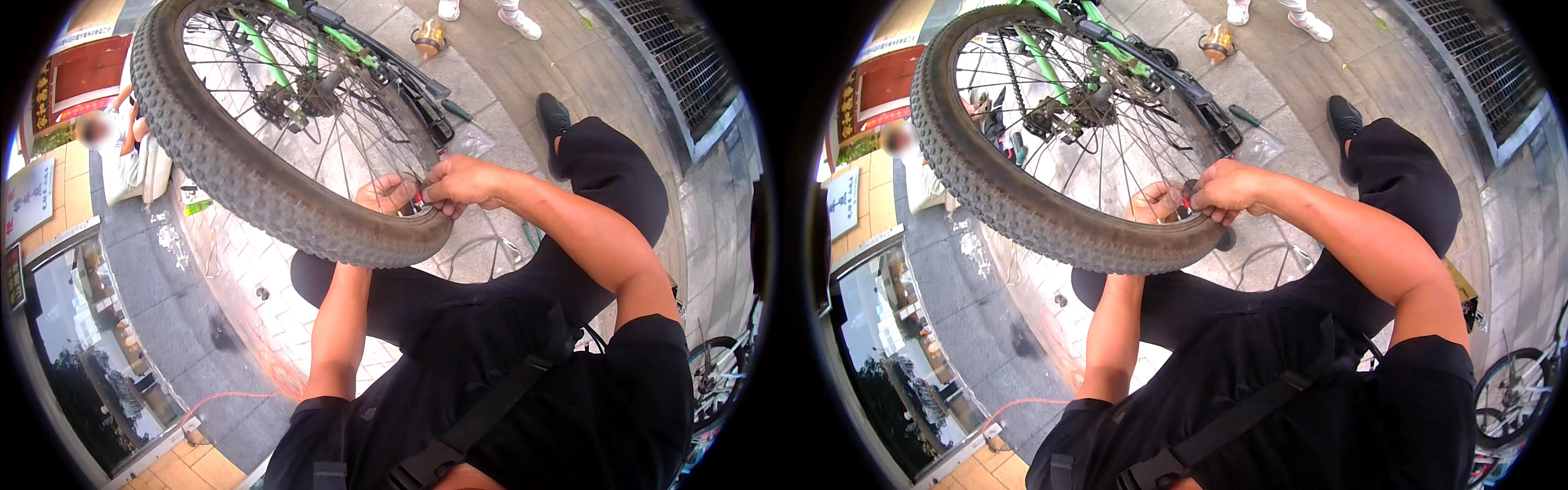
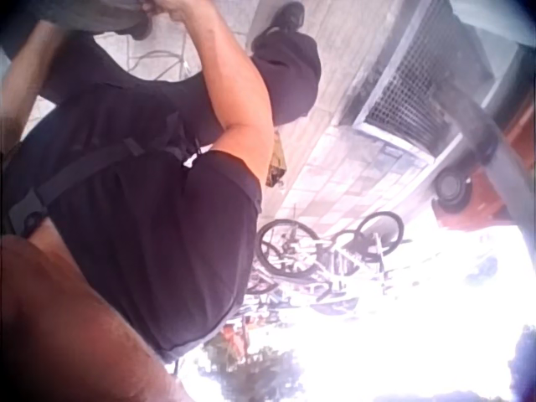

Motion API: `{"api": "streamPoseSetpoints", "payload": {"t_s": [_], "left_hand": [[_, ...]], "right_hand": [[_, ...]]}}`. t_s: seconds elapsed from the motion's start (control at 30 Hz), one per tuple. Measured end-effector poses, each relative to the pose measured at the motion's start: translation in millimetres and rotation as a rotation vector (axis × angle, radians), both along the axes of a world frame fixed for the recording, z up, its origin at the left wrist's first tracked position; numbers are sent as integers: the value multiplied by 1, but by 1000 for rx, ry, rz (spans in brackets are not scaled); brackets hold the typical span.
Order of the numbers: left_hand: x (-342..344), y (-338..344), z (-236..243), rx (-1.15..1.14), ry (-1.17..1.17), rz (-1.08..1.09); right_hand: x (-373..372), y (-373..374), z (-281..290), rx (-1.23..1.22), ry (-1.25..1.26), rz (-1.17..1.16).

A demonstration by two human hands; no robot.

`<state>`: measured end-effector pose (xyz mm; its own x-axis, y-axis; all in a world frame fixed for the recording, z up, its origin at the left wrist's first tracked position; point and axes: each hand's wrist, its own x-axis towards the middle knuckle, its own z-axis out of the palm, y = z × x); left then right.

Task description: The person repeatedly removes and reattaches the rear wheel of a green bicycle, using a red valve core tool to manipulate the tire valve. The wheel is lifted off the frame, adjusted, and placed back into the dropouts multiple times.

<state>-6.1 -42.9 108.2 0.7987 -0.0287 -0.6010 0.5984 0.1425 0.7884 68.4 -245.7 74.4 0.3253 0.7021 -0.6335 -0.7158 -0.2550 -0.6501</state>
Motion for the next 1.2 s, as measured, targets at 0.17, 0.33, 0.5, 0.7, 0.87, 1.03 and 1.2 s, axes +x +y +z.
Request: {"api": "streamPoseSetpoints", "payload": {"t_s": [0.17,0.33,0.5,0.7,0.87,1.03,1.2], "left_hand": [[13,-15,24,598,-41,-201],[16,-36,41,805,-111,-188],[9,-26,34,748,-129,-218],[-8,13,8,353,-100,139],[-2,34,19,-23,-31,239],[3,21,20,20,-143,202],[7,17,27,-138,-74,204]], "right_hand": [[11,-5,7,75,-68,67],[0,5,2,103,-65,-10],[-1,9,-8,84,-56,-26],[6,16,1,98,-4,-320],[31,9,15,147,-15,-465],[30,-2,48,198,-67,-273],[20,1,61,262,-58,-173]]}}
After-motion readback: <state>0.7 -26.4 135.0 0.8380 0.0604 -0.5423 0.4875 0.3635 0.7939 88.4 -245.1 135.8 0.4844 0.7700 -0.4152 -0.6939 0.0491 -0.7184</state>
